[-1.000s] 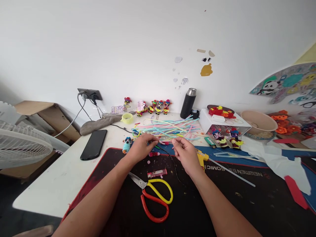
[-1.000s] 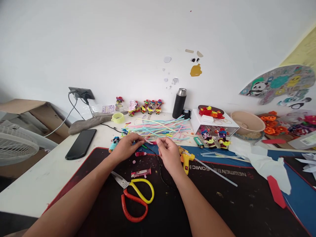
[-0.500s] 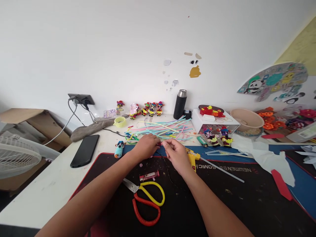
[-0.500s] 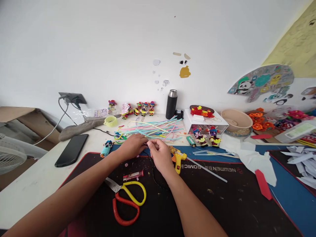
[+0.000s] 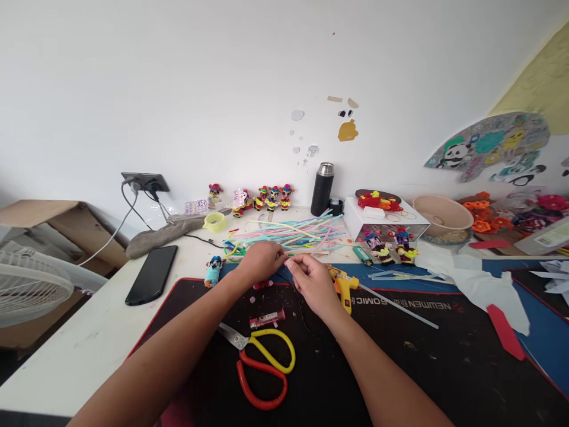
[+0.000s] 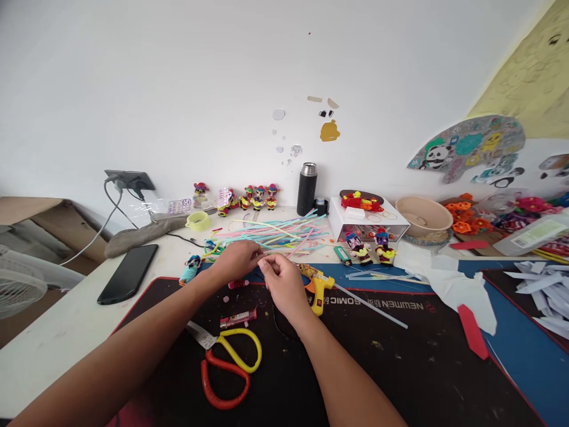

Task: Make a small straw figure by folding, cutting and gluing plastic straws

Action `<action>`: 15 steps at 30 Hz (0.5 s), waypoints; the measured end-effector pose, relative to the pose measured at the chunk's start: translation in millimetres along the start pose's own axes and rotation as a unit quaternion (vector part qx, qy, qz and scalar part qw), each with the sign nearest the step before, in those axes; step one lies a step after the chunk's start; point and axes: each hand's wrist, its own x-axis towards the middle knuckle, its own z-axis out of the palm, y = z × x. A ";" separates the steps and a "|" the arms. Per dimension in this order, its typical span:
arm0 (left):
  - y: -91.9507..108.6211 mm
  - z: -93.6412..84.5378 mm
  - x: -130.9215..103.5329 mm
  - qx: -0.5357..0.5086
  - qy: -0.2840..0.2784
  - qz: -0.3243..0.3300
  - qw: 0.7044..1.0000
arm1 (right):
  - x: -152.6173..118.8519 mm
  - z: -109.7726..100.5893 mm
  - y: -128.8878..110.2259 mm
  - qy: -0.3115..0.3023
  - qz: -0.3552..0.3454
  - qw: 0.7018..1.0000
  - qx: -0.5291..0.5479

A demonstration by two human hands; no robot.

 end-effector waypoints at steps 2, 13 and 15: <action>-4.1 -2.3 -3.3 -0.058 0.010 -0.021 0.998 | -0.4 0.2 0.4 -0.003 -0.003 1.000 0.000; -12.9 -11.6 -26.9 -0.341 0.022 -0.096 0.935 | -1.3 1.2 4.0 -0.019 0.005 1.000 -0.010; -8.4 -14.9 -30.6 -0.284 0.004 -0.054 0.957 | -1.4 0.8 3.0 -0.012 0.004 1.000 -0.007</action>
